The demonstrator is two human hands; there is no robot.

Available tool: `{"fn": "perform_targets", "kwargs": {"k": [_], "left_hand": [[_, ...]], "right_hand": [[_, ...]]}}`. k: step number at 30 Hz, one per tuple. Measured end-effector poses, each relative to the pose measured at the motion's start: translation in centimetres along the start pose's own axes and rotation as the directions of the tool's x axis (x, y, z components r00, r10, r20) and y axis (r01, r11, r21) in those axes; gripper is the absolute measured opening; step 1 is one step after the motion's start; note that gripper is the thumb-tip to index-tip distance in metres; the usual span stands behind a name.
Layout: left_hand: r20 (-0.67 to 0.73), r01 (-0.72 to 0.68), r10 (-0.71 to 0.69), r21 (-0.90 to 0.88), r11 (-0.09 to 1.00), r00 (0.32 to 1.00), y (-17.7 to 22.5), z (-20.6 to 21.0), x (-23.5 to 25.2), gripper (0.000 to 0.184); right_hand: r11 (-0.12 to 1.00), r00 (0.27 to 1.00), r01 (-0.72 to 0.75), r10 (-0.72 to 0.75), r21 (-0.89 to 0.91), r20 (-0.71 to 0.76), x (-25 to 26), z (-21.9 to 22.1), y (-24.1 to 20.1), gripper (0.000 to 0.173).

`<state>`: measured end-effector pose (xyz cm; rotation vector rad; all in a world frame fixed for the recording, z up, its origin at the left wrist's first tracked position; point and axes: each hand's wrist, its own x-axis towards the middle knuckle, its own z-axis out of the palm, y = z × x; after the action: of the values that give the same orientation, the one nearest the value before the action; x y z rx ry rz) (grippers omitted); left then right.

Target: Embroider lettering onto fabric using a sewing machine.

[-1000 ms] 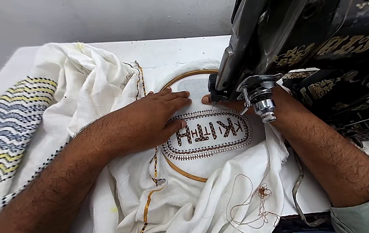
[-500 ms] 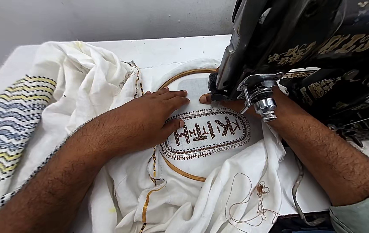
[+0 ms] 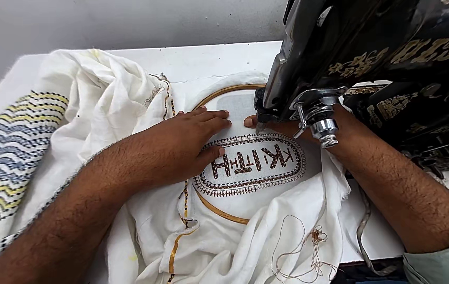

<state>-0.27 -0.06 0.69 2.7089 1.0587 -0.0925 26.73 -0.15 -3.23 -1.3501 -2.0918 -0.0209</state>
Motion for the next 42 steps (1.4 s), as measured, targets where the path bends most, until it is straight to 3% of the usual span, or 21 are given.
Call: {"fn": "perform_targets", "kwargs": {"k": [9, 14, 18, 21, 23, 27, 32, 36, 38, 42], "left_hand": [[-0.007, 0.001, -0.001, 0.000, 1.000, 1.000, -0.1, 0.1, 0.1, 0.055], [-0.008, -0.005, 0.005, 0.005, 1.000, 1.000, -0.2, 0.0, 0.1, 0.055], [-0.013, 0.007, -0.007, -0.001, 1.000, 1.000, -0.4, 0.1, 0.1, 0.054], [-0.131, 0.006, -0.002, 0.030, 1.000, 0.991, -0.3, 0.7, 0.6, 0.051], [-0.248, -0.023, 0.037, 0.059, 0.998, 0.968, 0.0, 1.4, 1.3, 0.049], [-0.243, -0.113, 0.115, 0.022, 0.993, 0.963, 0.4, 2.3, 2.0, 0.054], [-0.186, -0.080, 0.081, 0.015, 0.997, 0.979, 0.3, 2.6, 1.9, 0.061], [-0.157, -0.045, 0.043, -0.005, 0.999, 0.987, 0.5, 2.6, 1.8, 0.061], [-0.156, -0.035, 0.033, -0.010, 0.999, 0.987, 0.6, 2.6, 1.8, 0.061], [-0.152, -0.027, 0.026, -0.001, 1.000, 0.988, 0.7, 2.6, 1.8, 0.061]], "right_hand": [[0.999, 0.999, -0.033, 0.032, 0.013, 0.024, 0.2, 0.6, 0.6, 0.057], [0.995, 0.985, -0.084, 0.091, -0.055, 0.147, 0.3, 2.5, 2.3, 0.061], [0.994, 0.985, -0.096, 0.102, -0.051, 0.139, 0.3, 3.2, 2.9, 0.062], [0.992, 0.994, -0.109, 0.107, 0.064, 0.036, -0.5, -0.3, -0.4, 0.042], [0.965, 0.981, -0.191, 0.184, 0.181, 0.057, -1.4, -3.2, -3.3, 0.029], [0.958, 0.976, -0.216, 0.204, 0.190, 0.079, -1.5, -4.2, -4.6, 0.029], [0.979, 0.968, -0.206, 0.201, 0.012, 0.151, -0.9, -4.7, -4.1, 0.026], [0.905, 0.868, -0.363, 0.415, -0.220, 0.274, 0.0, -6.7, -2.8, 0.033], [0.890, 0.842, -0.410, 0.454, -0.200, 0.293, 0.1, -6.9, -1.3, 0.033], [0.905, 0.862, -0.384, 0.422, -0.181, 0.280, 0.1, -6.9, -0.7, 0.024]]}}
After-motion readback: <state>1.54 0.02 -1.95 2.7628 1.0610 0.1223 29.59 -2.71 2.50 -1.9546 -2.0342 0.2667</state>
